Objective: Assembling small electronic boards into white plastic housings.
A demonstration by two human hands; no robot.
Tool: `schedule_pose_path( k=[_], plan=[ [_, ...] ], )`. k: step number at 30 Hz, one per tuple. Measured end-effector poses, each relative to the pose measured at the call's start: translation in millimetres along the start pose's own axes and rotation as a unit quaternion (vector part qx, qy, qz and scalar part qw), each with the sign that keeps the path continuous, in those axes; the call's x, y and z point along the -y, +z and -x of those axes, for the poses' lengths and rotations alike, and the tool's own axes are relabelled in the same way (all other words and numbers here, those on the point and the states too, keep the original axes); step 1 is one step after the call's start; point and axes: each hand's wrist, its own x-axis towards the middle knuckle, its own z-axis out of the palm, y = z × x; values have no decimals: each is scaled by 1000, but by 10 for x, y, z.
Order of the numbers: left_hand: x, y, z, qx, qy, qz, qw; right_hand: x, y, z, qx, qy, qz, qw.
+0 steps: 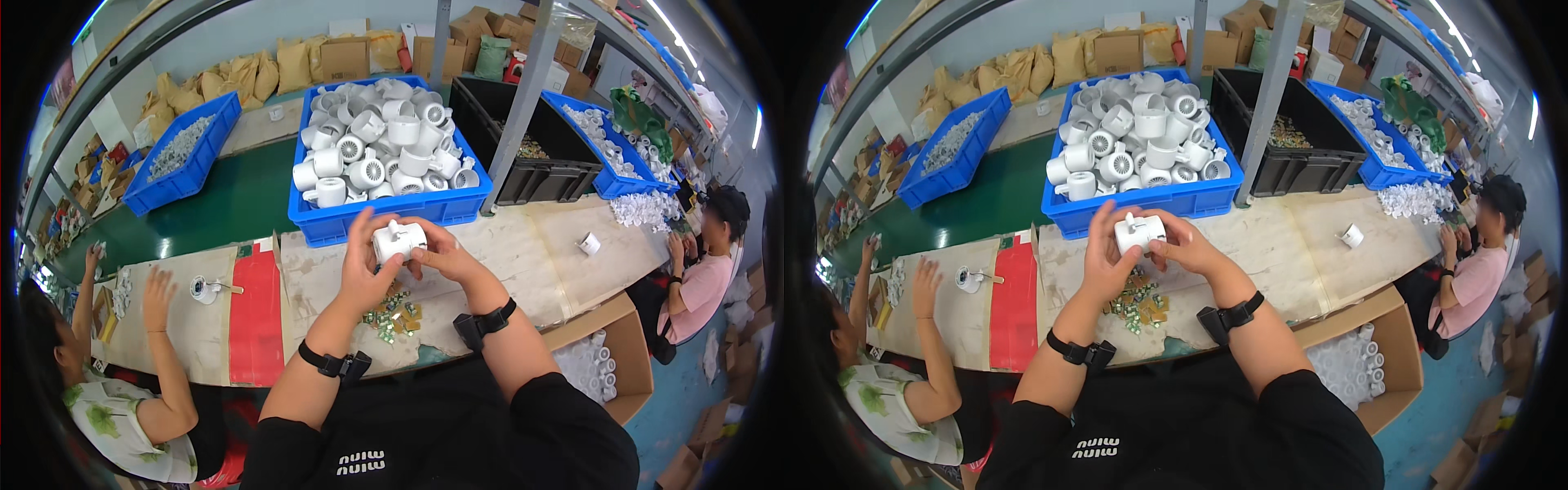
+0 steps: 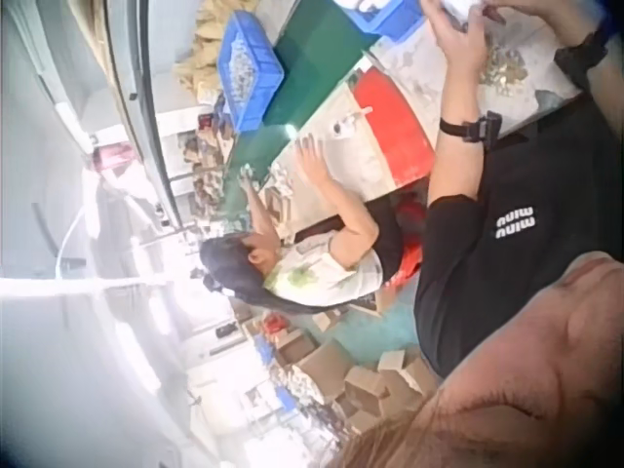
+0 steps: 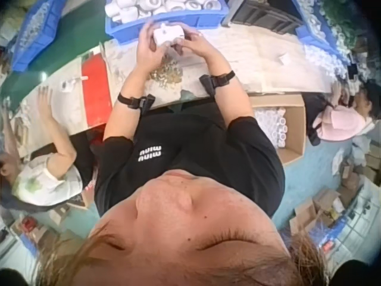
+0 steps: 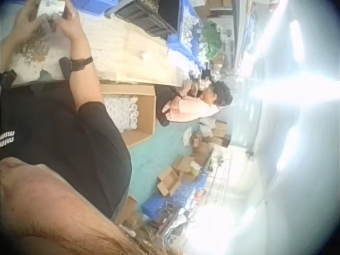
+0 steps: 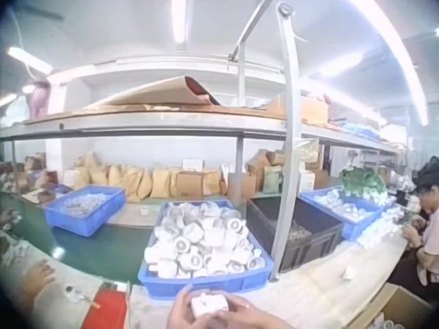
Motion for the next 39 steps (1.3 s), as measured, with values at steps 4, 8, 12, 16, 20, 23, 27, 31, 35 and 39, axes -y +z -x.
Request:
schedule_pose_path(
  k=[4,8,12,16,20,23,27,31,35,39],
  plan=[
    [-6,-266,-81,104,23,-173,979,60,-13,-10,-8,-14,6,1000],
    [-145,-125,-47,110,-12,-125,986,76,-119,-14,-28,-1,27,999],
    [-156,-97,-5,98,-5,-147,984,46,-51,-21,-39,-60,94,993],
    [-160,-86,-17,130,29,-231,964,-14,-107,-36,-38,-117,127,984],
    [-102,-129,-1,84,-29,-166,982,28,-107,1,-31,-48,104,993],
    [-114,-246,-68,93,58,-323,940,73,-3,-20,-12,30,46,998],
    [-205,-134,-97,32,143,-315,938,8,2,-22,53,35,27,998],
    [-119,-191,-8,78,211,-246,943,5,72,-36,69,75,47,994],
    [-28,-272,47,7,64,-70,995,-17,148,-42,48,99,72,991],
    [-11,-371,-103,-143,-57,-10,988,60,-25,-10,97,5,427,899]
  ],
)
